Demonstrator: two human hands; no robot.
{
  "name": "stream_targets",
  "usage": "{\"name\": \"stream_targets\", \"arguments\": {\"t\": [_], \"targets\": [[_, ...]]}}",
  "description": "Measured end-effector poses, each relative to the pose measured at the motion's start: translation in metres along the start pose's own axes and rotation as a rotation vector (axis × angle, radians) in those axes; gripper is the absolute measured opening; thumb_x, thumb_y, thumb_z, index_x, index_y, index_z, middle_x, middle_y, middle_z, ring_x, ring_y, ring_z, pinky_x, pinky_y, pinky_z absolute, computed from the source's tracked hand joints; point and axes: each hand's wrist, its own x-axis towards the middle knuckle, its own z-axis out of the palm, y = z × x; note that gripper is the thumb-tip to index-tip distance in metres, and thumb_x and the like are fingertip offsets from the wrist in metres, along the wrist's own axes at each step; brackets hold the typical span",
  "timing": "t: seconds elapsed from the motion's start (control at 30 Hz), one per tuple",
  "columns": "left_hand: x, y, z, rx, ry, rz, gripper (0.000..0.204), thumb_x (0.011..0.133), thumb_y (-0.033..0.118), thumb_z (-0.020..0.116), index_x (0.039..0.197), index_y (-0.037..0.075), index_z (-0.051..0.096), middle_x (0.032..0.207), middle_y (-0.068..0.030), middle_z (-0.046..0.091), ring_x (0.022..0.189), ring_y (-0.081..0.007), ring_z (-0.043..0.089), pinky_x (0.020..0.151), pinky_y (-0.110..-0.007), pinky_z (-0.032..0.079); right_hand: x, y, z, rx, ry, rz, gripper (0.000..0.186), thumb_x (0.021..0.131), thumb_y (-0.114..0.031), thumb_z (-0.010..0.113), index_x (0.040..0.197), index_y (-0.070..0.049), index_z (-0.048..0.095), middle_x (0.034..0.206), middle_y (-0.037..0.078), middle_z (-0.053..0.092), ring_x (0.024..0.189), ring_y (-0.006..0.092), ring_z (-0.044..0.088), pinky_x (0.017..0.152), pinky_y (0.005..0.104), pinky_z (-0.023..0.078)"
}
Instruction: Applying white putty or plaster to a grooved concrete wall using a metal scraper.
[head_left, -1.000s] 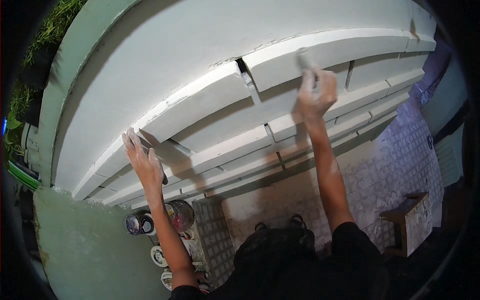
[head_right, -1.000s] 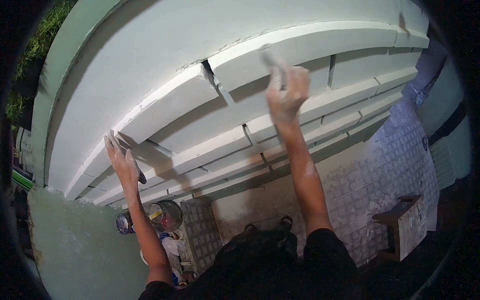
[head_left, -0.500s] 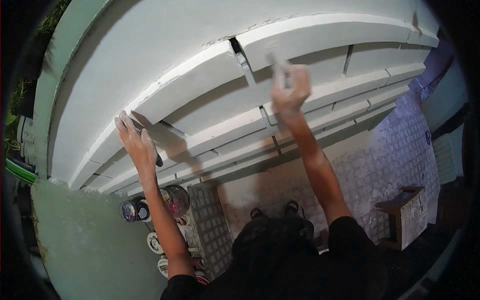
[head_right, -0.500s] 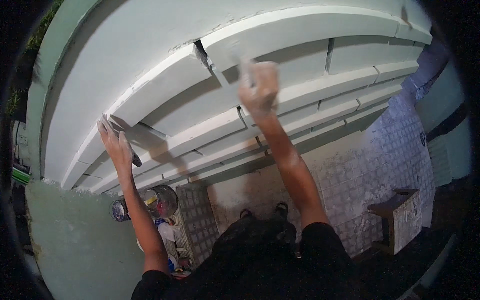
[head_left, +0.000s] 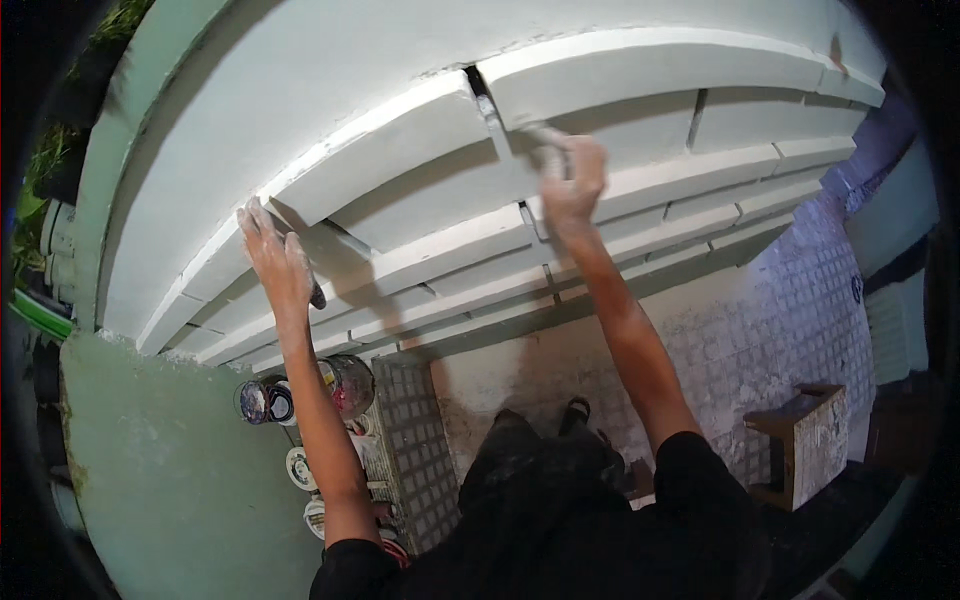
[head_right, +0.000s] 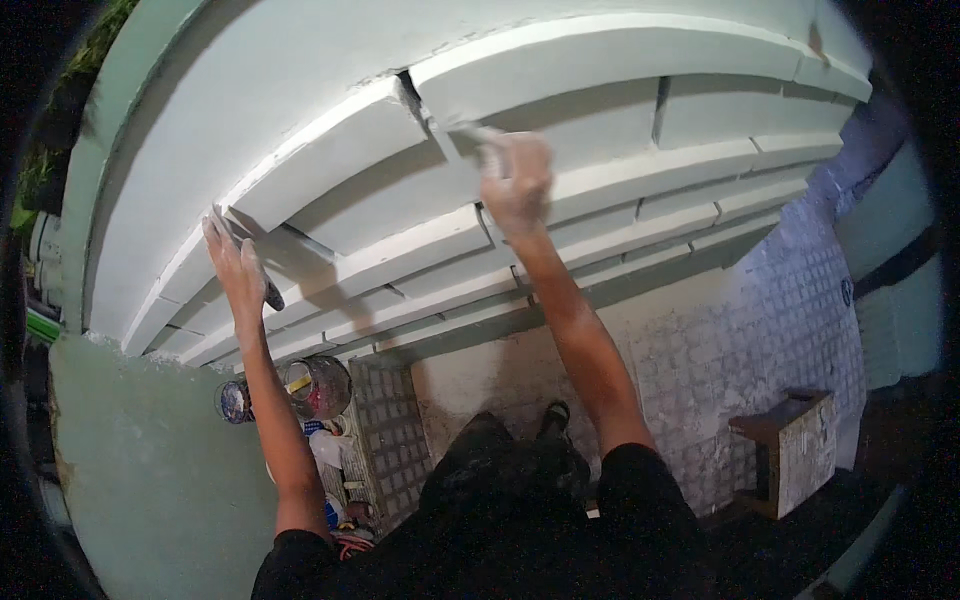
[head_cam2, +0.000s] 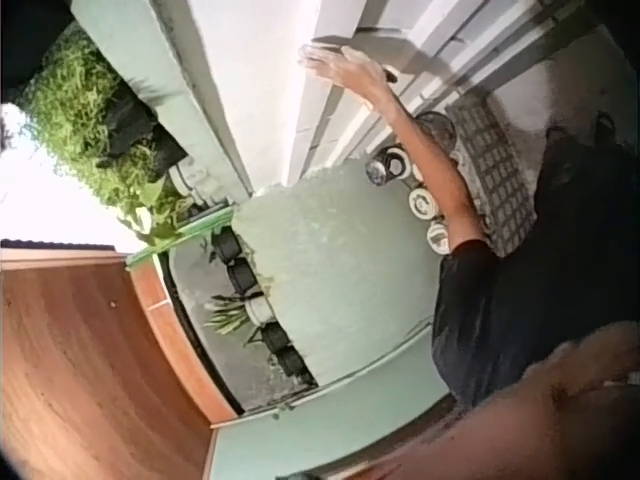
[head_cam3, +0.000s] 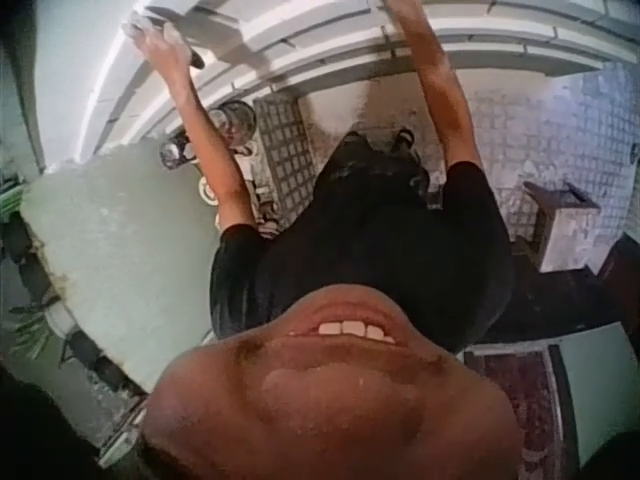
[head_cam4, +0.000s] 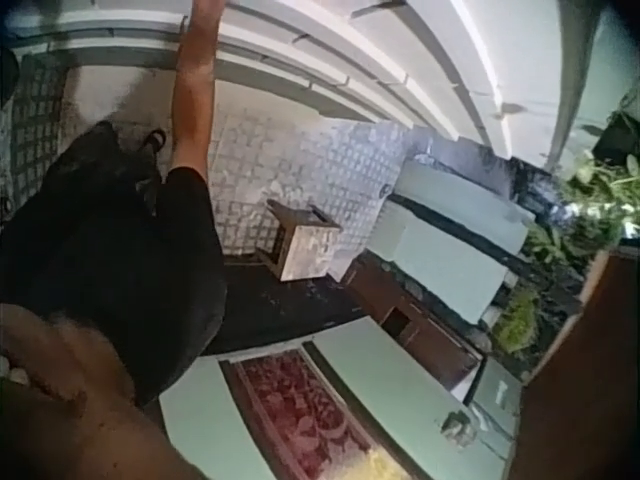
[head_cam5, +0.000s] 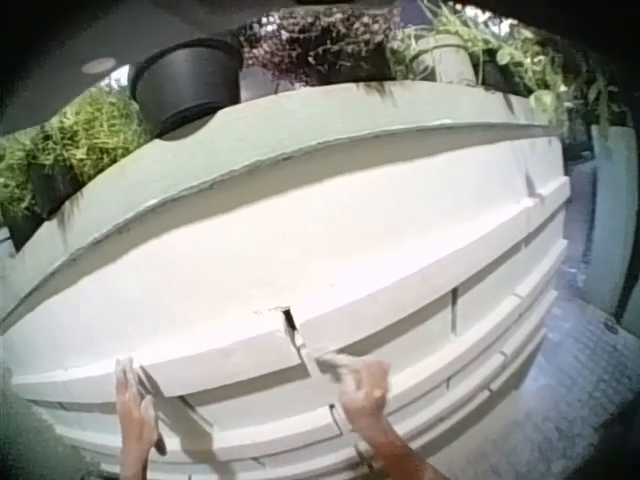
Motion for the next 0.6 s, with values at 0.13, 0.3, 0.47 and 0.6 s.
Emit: {"name": "stream_targets", "arguments": {"t": [0.13, 0.3, 0.47, 0.6], "targets": [[0.000, -0.001, -0.001, -0.005, -0.050, 0.001, 0.072, 0.089, 0.009, 0.051, 0.156, 0.007, 0.024, 0.158, -0.0182, 0.026, 0.149, -0.0380, 0.018, 0.119, -0.056, 0.012, 0.029, -0.005, -0.002, 0.127, 0.362, 0.664, 0.015, 0.082, -0.001, 0.068, 0.096, -0.004, 0.062, 0.086, 0.013, 0.061, 0.086, 0.0316, 0.062, 0.079, 0.0425, 0.049], [0.001, 0.005, 0.000, 0.011, -0.020, -0.021, 0.074, 0.088, 0.007, 0.052, 0.156, 0.007, 0.024, 0.158, -0.0192, 0.025, 0.149, -0.0380, 0.018, 0.119, -0.058, 0.013, -0.011, -0.035, 0.029, 0.108, 0.024, 0.353, 0.010, 0.088, -0.003, 0.065, 0.095, -0.001, 0.058, 0.087, 0.014, 0.062, 0.083, 0.0277, 0.062, 0.077, 0.0381, 0.049], [0.003, 0.006, -0.008, -0.001, -0.081, 0.028, 0.075, 0.087, 0.007, 0.053, 0.156, 0.005, 0.023, 0.159, -0.0202, 0.024, 0.150, -0.0387, 0.016, 0.119, -0.057, 0.012, 0.030, -0.025, 0.011, 0.153, 0.471, 0.794, 0.009, 0.087, -0.001, 0.065, 0.093, -0.002, 0.058, 0.088, 0.008, 0.059, 0.081, 0.0206, 0.058, 0.080, 0.0317, 0.047], [0.002, 0.002, 0.006, -0.029, 0.006, 0.051, 0.076, 0.086, 0.006, 0.053, 0.155, 0.002, 0.022, 0.158, -0.0209, 0.025, 0.150, -0.0398, 0.015, 0.121, -0.054, 0.012, 0.001, -0.035, 0.036, 0.129, 0.213, 0.559, 0.008, 0.087, -0.001, 0.066, 0.093, -0.001, 0.061, 0.088, 0.010, 0.061, 0.084, 0.0203, 0.061, 0.078, 0.0319, 0.049]]}}
